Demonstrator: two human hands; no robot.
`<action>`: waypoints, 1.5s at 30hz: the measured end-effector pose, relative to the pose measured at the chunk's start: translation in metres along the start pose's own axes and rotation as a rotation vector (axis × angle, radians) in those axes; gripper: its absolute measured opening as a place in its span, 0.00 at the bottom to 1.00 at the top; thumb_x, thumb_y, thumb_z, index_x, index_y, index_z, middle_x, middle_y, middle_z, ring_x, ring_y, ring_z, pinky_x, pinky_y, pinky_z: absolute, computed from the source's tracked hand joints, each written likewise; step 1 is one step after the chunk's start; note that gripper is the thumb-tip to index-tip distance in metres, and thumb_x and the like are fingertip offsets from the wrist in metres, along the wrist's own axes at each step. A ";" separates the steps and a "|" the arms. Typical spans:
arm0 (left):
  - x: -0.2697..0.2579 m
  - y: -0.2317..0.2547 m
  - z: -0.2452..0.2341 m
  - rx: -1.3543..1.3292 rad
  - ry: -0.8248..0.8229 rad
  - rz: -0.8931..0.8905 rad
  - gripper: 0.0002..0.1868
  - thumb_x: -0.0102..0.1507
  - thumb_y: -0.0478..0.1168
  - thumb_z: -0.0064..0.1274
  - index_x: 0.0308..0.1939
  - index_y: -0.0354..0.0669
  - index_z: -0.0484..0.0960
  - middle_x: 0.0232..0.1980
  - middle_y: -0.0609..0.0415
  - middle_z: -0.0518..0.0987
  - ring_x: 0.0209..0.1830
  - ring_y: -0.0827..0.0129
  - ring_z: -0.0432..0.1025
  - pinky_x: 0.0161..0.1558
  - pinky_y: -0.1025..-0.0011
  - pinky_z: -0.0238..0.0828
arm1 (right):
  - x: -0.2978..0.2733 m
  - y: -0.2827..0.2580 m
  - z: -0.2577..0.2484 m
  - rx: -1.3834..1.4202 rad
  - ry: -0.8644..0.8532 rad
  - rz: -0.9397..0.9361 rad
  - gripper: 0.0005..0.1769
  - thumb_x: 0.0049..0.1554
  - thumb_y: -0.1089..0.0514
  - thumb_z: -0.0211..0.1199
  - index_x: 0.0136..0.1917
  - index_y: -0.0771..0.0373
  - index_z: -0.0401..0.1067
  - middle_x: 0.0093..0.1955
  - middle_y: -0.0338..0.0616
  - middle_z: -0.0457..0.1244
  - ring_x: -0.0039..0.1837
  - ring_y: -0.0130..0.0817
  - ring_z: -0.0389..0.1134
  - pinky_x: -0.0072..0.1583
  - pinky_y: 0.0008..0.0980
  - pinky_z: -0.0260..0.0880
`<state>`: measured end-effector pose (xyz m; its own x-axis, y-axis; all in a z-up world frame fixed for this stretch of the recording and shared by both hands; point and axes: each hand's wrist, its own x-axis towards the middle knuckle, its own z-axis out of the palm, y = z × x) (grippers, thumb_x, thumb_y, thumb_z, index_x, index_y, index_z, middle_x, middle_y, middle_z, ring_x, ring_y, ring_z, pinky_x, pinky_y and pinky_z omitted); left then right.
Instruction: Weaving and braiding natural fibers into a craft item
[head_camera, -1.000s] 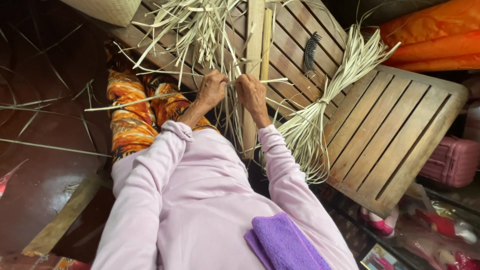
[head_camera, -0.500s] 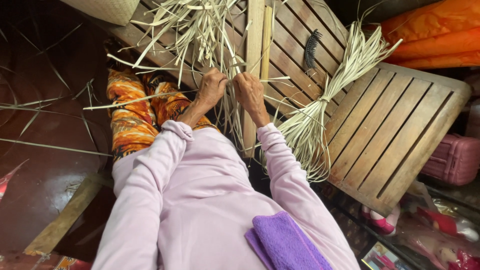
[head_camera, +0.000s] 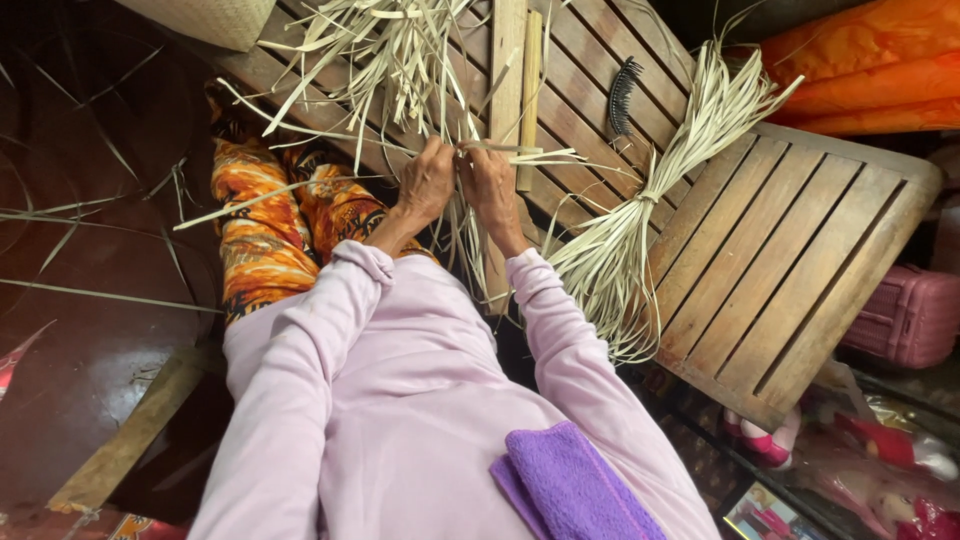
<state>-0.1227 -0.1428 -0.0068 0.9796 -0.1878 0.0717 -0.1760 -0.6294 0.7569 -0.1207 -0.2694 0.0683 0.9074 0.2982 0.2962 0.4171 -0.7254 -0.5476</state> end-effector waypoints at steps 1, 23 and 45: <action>0.000 -0.003 0.004 0.001 0.000 -0.001 0.02 0.64 0.35 0.46 0.39 0.42 0.74 0.39 0.51 0.70 0.32 0.41 0.77 0.33 0.46 0.76 | -0.002 0.002 -0.001 0.001 0.000 0.000 0.12 0.55 0.67 0.63 0.52 0.57 0.71 0.37 0.46 0.62 0.44 0.50 0.67 0.48 0.41 0.68; 0.006 0.005 -0.020 -0.151 -0.115 -0.024 0.03 0.66 0.39 0.45 0.41 0.45 0.71 0.40 0.47 0.70 0.39 0.36 0.75 0.38 0.44 0.74 | -0.030 -0.010 -0.008 -0.172 0.055 -0.230 0.11 0.55 0.67 0.65 0.53 0.59 0.75 0.57 0.45 0.67 0.63 0.45 0.66 0.64 0.41 0.64; -0.002 0.013 -0.013 0.042 0.063 0.189 0.05 0.63 0.37 0.51 0.38 0.46 0.70 0.37 0.53 0.67 0.35 0.48 0.76 0.34 0.54 0.74 | 0.002 -0.036 -0.037 0.692 -0.006 0.774 0.12 0.57 0.50 0.62 0.38 0.59 0.72 0.32 0.32 0.57 0.37 0.22 0.56 0.40 0.26 0.53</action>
<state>-0.1254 -0.1408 0.0119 0.9328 -0.2586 0.2510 -0.3595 -0.6189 0.6983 -0.1364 -0.2655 0.1177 0.9391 -0.0928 -0.3309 -0.3432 -0.2058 -0.9164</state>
